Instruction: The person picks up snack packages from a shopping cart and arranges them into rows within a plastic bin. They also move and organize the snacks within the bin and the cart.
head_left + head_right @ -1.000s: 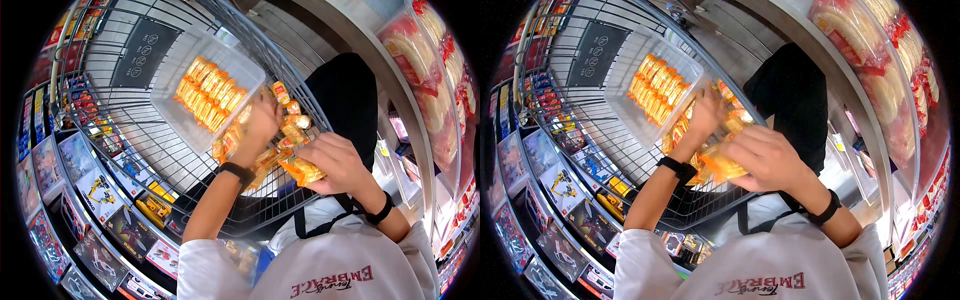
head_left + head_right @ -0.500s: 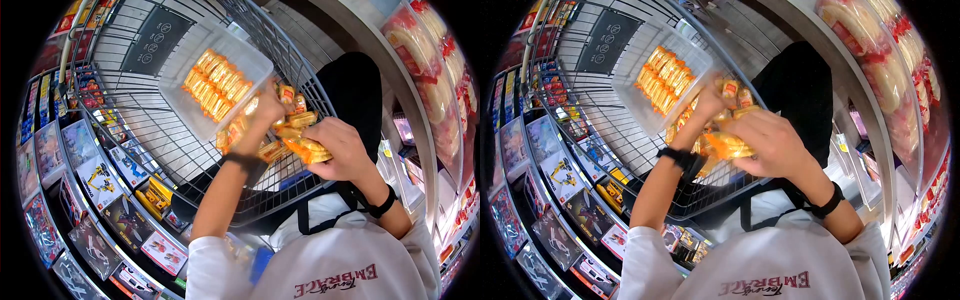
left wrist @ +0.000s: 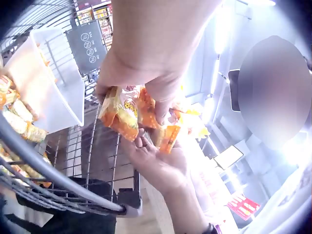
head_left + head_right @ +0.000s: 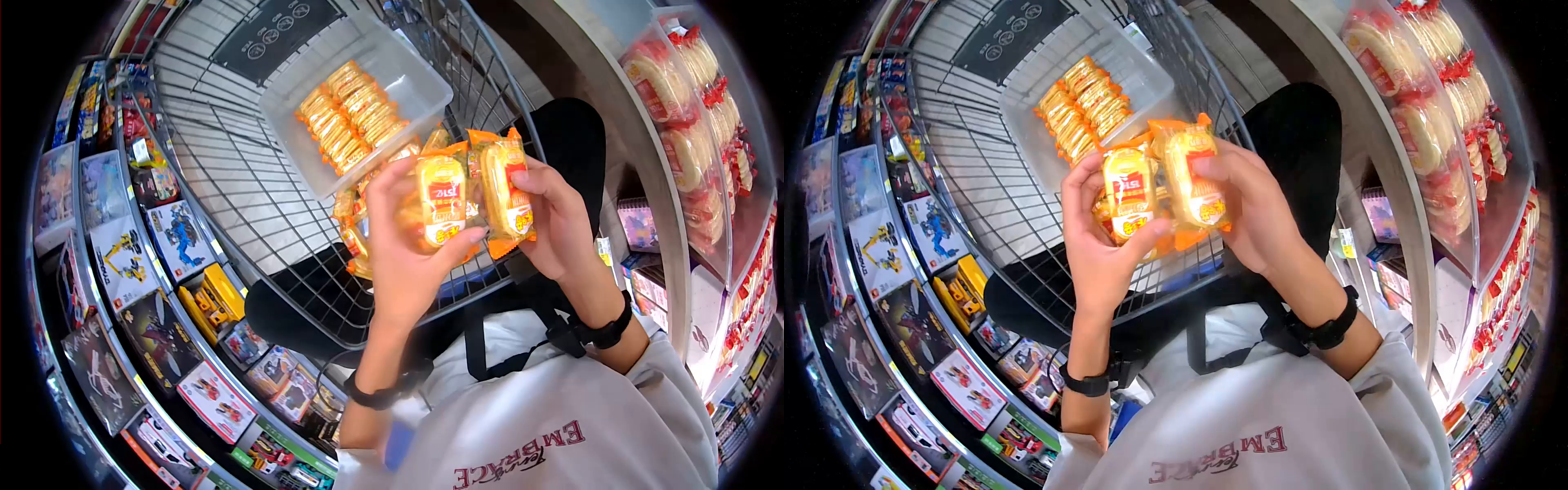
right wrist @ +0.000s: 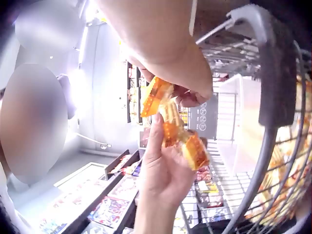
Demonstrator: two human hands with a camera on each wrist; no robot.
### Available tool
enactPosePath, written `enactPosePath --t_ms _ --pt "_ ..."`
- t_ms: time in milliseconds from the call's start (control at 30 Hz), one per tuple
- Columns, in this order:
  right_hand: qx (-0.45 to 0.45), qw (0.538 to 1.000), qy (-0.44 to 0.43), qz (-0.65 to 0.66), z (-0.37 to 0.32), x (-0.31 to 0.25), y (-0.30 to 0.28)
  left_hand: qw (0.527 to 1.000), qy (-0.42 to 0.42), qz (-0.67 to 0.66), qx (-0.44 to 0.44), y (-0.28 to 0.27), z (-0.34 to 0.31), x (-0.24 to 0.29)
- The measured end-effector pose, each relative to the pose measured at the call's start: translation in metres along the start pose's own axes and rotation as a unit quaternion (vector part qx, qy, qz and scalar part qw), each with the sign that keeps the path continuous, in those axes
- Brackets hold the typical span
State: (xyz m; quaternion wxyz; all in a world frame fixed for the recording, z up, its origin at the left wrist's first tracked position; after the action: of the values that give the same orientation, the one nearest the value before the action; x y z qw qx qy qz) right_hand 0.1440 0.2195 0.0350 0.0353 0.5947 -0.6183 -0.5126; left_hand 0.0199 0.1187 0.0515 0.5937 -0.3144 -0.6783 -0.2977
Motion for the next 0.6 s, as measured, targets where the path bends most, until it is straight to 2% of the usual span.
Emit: enactPosePath --t_ms 33,100,167,233,300,400,500,600 --pt "0.001 0.999 0.042 0.031 -0.002 0.006 0.003 1.0 -0.001 -0.003 0.007 -0.002 -0.004 -0.005" --pt "-0.002 0.998 0.062 0.032 -0.003 0.019 0.0 0.998 0.02 0.06 0.011 -0.006 -0.01 -0.012" --pt "-0.006 0.995 0.087 0.049 -0.005 0.029 0.001 0.998 0.01 0.055 0.027 -0.01 -0.017 -0.018" --pt "-0.017 0.994 0.093 0.051 -0.008 0.034 0.005 0.989 0.047 0.134 0.044 -0.015 -0.02 -0.021" --pt "-0.027 0.993 0.1 0.054 -0.009 0.037 0.008 0.982 0.045 0.18 0.026 -0.019 -0.022 -0.029" --pt "-0.035 0.997 0.067 -0.014 -0.006 0.036 0.013 0.96 0.073 0.27 -0.016 -0.019 -0.026 -0.02" --pt "-0.033 0.997 0.045 -0.056 -0.003 0.037 0.013 0.967 0.104 0.232 -0.013 -0.021 -0.028 -0.023" --pt "-0.021 0.998 0.043 -0.038 0.003 0.037 0.008 0.978 0.073 0.191 -0.044 -0.029 -0.021 -0.031"
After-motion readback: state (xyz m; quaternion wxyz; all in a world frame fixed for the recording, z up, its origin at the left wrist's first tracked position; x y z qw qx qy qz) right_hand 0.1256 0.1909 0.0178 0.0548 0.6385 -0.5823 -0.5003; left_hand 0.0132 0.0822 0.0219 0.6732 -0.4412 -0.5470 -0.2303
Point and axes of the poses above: each hand's wrist, its own z-axis towards the middle knuckle, its own y-axis out of the palm, x = y × z, the point moved 4 cm from there along z, towards the middle knuckle, and after that the axes turned 5 degrees about x, right-handed, at the moved point
